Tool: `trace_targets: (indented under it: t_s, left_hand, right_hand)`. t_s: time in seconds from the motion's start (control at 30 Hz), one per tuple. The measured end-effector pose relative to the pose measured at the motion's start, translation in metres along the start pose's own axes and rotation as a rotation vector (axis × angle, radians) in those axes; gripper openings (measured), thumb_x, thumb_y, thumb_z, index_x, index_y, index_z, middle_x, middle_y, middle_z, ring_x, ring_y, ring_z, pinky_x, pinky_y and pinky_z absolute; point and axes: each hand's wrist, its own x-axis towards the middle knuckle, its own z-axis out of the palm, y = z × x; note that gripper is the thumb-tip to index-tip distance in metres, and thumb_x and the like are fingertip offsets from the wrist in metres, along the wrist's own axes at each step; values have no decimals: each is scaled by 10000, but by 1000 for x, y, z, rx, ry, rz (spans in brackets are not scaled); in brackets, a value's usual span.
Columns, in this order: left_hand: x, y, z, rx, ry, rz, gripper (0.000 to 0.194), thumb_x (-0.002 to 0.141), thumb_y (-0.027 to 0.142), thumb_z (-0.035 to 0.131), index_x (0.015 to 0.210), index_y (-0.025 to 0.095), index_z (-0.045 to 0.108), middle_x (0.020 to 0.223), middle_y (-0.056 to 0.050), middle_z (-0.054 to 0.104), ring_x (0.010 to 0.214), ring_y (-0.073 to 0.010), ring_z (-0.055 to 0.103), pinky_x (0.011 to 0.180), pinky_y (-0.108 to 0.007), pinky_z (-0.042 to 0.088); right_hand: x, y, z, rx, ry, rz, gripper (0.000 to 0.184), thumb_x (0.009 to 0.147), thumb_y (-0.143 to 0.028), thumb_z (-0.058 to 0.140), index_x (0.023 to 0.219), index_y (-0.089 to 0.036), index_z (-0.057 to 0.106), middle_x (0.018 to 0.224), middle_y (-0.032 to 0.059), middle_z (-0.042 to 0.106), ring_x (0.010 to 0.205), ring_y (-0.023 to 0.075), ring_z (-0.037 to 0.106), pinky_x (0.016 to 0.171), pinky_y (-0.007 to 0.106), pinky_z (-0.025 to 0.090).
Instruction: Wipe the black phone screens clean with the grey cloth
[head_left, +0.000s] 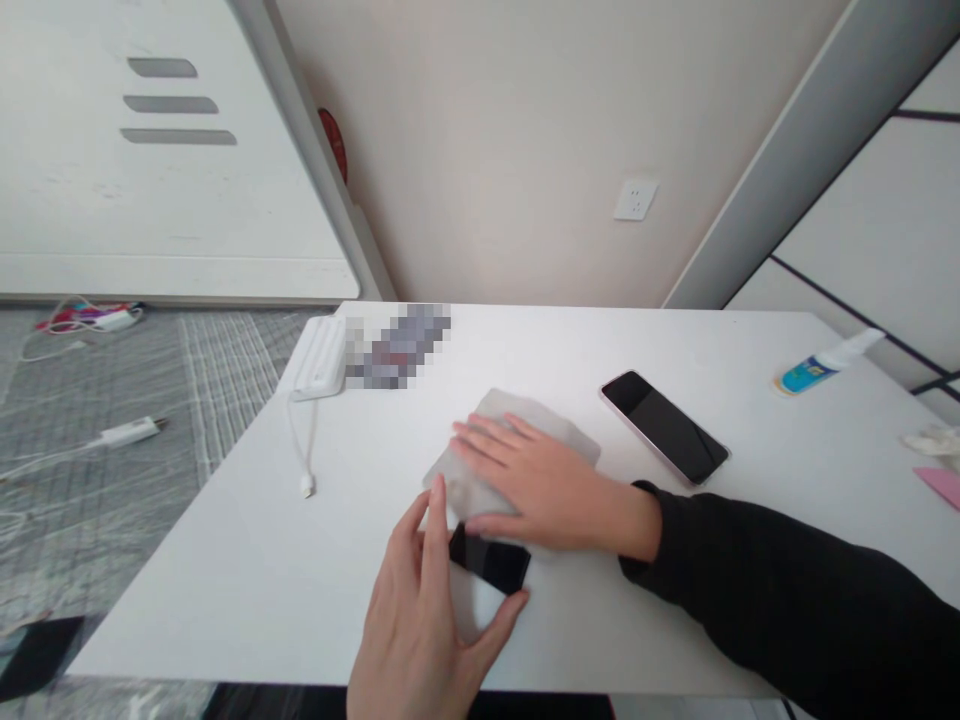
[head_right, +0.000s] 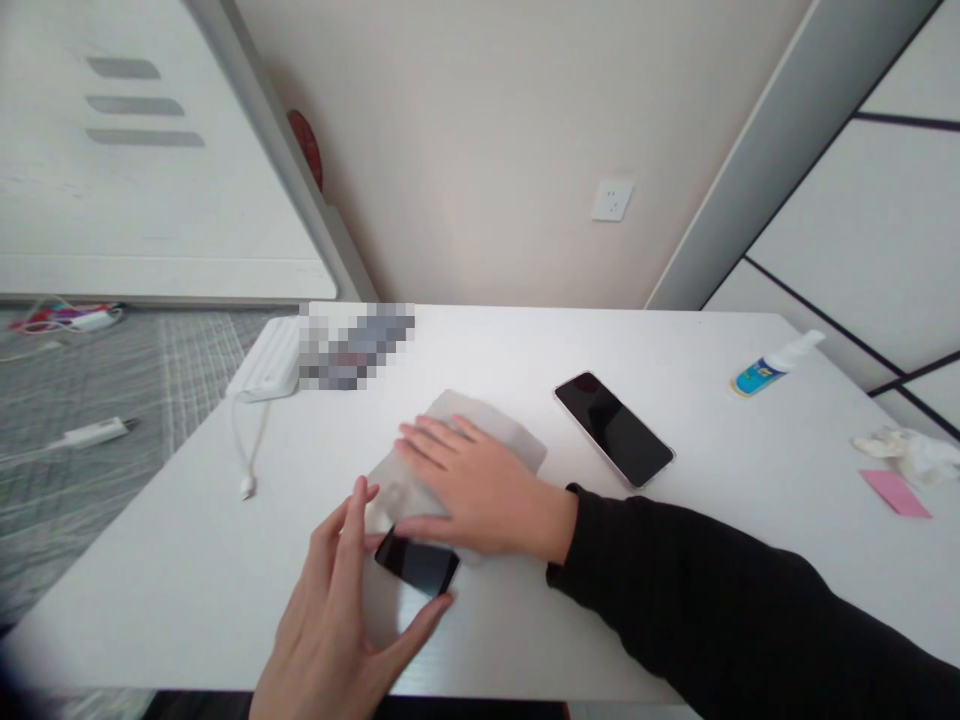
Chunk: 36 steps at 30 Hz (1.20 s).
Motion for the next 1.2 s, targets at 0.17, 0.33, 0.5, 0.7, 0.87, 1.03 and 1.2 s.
trace_targets:
  t_s: [0.17, 0.33, 0.5, 0.7, 0.87, 1.03, 1.2]
  left_hand:
    - [-2, 0, 0, 3, -6, -17, 1036, 887, 529, 682, 1658, 197, 74, 1459, -234, 500, 1280, -403, 609, 936, -581, 607]
    - [-1, 0, -1, -23, -17, 15, 987, 868, 359, 657, 1654, 186, 85, 1491, -233, 474, 1314, -401, 584, 936, -577, 608]
    - [-2, 1, -1, 1, -16, -11, 1007, 896, 504, 672, 1653, 178, 93, 1496, -227, 470, 1330, -392, 574, 992, -569, 583]
    - [-4, 1, 1, 8, 5, -18, 1021, 892, 562, 664, 1653, 184, 98, 1492, -236, 465, 1306, -401, 595, 958, -563, 601]
    - [-3, 1, 0, 14, 11, 8, 968, 912, 458, 619, 1656, 179, 66, 1492, -234, 466, 1319, -409, 581, 937, -571, 607]
    - [-3, 2, 0, -1, -5, -32, 1015, 901, 579, 655, 1654, 185, 99, 1472, -239, 480, 1283, -404, 611, 932, -573, 611]
    - [-3, 0, 0, 2, -12, -10, 1010, 899, 489, 659, 1657, 206, 54, 1488, -223, 476, 1315, -405, 586, 944, -571, 606]
  right_hand:
    - [-1, 9, 2, -60, 51, 146, 829, 1043, -625, 412, 1603, -24, 297, 1690, 237, 216, 1585, 413, 149, 1256, 651, 226]
    - [-6, -41, -2, 115, -52, -117, 677, 1075, -484, 429, 1570, -28, 351, 1652, 183, 361, 1585, 275, 218, 1319, 482, 176]
    - [1, -11, -3, 103, -29, -58, 590, 1109, -431, 356, 1589, -88, 336, 1683, 129, 319, 1589, 226, 221, 1314, 454, 205]
    - [-3, -8, 5, -14, 54, 147, 803, 1039, -603, 445, 1595, -39, 319, 1698, 236, 197, 1601, 369, 110, 1288, 606, 165]
    - [-5, -24, 2, 98, -42, -33, 731, 1047, -558, 461, 1604, -107, 320, 1694, 134, 290, 1596, 269, 189, 1319, 509, 158]
    - [-1, 10, 0, -23, 36, 214, 914, 1018, -673, 429, 1616, -8, 239, 1701, 218, 187, 1602, 344, 136, 1297, 593, 151]
    - [-7, -21, 3, 36, -1, 74, 758, 1038, -566, 468, 1594, -68, 341, 1703, 192, 226, 1605, 354, 92, 1303, 579, 138]
